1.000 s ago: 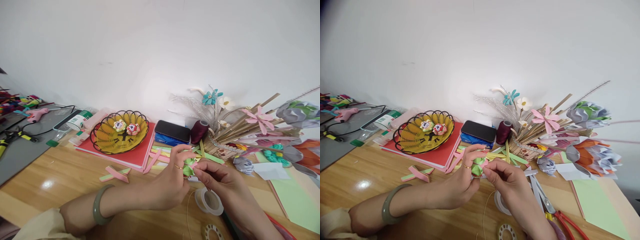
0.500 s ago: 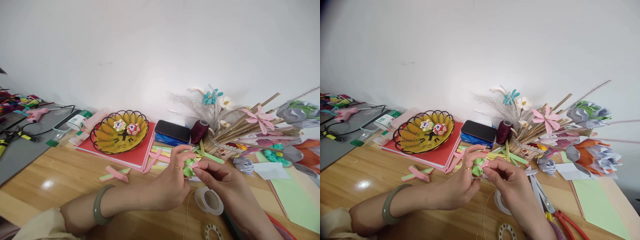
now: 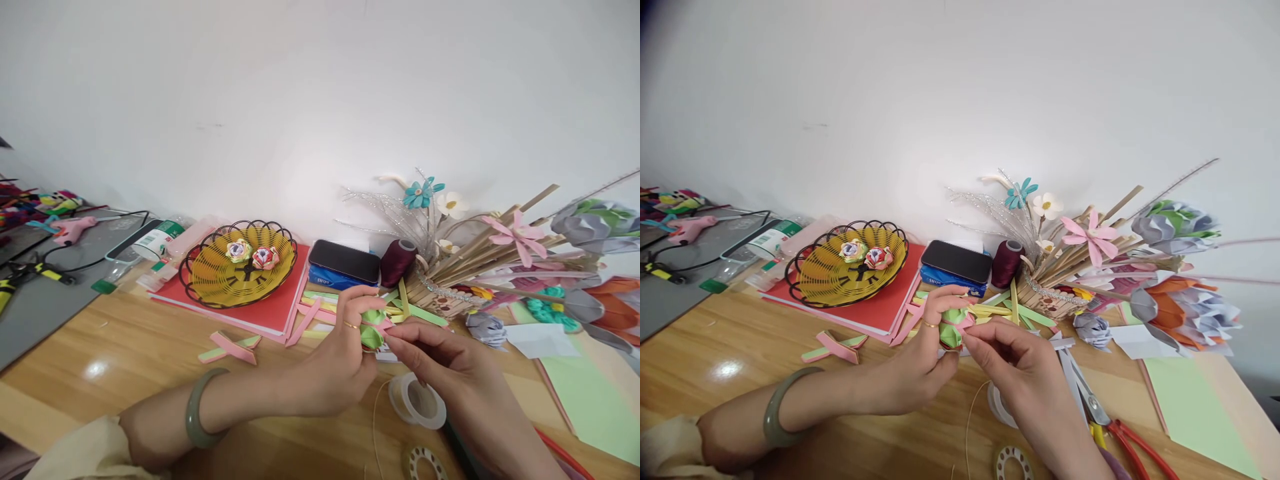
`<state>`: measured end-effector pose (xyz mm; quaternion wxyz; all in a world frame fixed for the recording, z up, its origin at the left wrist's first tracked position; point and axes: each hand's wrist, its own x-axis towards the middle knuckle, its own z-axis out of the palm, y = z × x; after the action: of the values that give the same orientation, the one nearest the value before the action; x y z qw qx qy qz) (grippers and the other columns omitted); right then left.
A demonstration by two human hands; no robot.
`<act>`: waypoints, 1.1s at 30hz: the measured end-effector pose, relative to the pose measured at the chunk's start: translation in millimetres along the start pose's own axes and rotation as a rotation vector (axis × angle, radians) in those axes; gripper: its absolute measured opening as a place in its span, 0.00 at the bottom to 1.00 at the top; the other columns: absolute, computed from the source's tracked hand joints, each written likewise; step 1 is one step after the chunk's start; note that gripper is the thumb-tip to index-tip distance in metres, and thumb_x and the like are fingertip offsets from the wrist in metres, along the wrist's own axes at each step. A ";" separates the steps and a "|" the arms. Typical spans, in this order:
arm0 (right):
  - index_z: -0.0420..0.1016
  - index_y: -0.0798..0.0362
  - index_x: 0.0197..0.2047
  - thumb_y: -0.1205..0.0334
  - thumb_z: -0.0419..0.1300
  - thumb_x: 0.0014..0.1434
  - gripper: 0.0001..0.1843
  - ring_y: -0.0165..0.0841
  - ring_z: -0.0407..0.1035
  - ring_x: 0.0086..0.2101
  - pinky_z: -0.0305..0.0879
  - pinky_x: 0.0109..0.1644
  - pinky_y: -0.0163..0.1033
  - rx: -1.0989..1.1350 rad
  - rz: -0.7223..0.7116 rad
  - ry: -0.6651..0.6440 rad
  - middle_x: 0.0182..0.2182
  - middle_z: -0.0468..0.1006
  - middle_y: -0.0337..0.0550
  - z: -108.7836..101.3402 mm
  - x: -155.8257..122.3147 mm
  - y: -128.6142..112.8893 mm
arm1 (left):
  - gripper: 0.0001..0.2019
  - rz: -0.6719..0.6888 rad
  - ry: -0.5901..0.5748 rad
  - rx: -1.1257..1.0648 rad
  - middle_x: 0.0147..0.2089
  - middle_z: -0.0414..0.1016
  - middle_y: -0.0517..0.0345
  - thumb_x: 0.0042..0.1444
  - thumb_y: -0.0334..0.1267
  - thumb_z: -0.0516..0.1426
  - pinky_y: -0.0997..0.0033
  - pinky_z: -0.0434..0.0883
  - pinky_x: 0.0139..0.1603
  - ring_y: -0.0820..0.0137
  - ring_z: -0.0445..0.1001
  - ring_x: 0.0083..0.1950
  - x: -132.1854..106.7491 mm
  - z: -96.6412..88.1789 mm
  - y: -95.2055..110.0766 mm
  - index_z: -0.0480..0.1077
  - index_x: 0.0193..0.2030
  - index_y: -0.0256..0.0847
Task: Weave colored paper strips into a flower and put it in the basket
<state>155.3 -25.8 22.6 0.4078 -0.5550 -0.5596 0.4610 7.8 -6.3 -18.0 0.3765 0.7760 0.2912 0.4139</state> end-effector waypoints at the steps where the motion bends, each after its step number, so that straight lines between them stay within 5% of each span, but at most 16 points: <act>1: 0.78 0.49 0.27 0.53 0.63 0.48 0.09 0.34 0.70 0.30 0.66 0.34 0.34 -0.006 -0.014 0.023 0.27 0.78 0.40 -1.8 -1.4 -0.9 | 0.31 -0.018 0.004 -0.026 0.57 0.43 0.44 0.45 0.17 0.46 0.52 0.53 0.62 0.63 0.47 0.63 0.5 -1.7 0.9 0.42 0.54 0.44; 6: 0.76 0.47 0.27 0.54 0.62 0.51 0.07 0.28 0.66 0.23 0.61 0.23 0.29 -0.033 -0.100 0.110 0.22 0.74 0.35 -14.9 -7.9 -2.0 | 0.29 -0.228 -0.052 -0.343 0.54 0.51 0.50 0.46 0.20 0.48 0.61 0.57 0.57 0.66 0.56 0.56 0.3 -9.4 4.9 0.45 0.55 0.44; 11: 0.74 0.43 0.34 0.61 0.60 0.55 0.03 0.28 0.66 0.26 0.63 0.26 0.29 -0.173 -0.339 0.136 0.27 0.73 0.35 -19.8 -10.0 -1.6 | 0.29 -0.426 -0.114 -0.800 0.46 0.62 0.59 0.47 0.26 0.55 0.70 0.62 0.46 0.72 0.64 0.44 1.6 -9.5 4.2 0.52 0.55 0.48; 16: 0.74 0.41 0.39 0.67 0.61 0.54 0.11 0.30 0.69 0.35 0.66 0.36 0.32 -0.429 -0.638 -0.027 0.35 0.72 0.37 -22.4 -4.4 -1.0 | 0.33 -0.553 -0.201 -1.072 0.39 0.68 0.61 0.41 0.27 0.57 0.63 0.65 0.46 0.73 0.68 0.38 5.7 -8.7 1.5 0.56 0.57 0.48; 23: 0.76 0.44 0.32 0.62 0.60 0.55 0.03 0.30 0.70 0.31 0.67 0.32 0.32 -0.460 -0.482 -0.127 0.31 0.73 0.37 -24.1 0.4 -7.2 | 0.34 -0.614 -0.421 -1.028 0.28 0.70 0.66 0.40 0.29 0.55 0.65 0.68 0.36 0.72 0.71 0.29 6.3 -12.5 -7.0 0.50 0.56 0.47; 33: 0.79 0.44 0.32 0.56 0.59 0.55 0.07 0.34 0.71 0.30 0.65 0.24 0.34 -0.457 -0.408 -0.145 0.29 0.76 0.41 -28.2 -4.3 -17.6 | 0.25 -0.602 -0.470 -1.107 0.28 0.71 0.60 0.43 0.37 0.56 0.65 0.70 0.31 0.70 0.71 0.28 9.5 -13.1 -8.5 0.58 0.51 0.41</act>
<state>178.5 -27.6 46.7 0.3156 -0.4741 -0.7763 0.2701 0.0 10.1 -16.1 0.8711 0.4231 0.1499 0.1995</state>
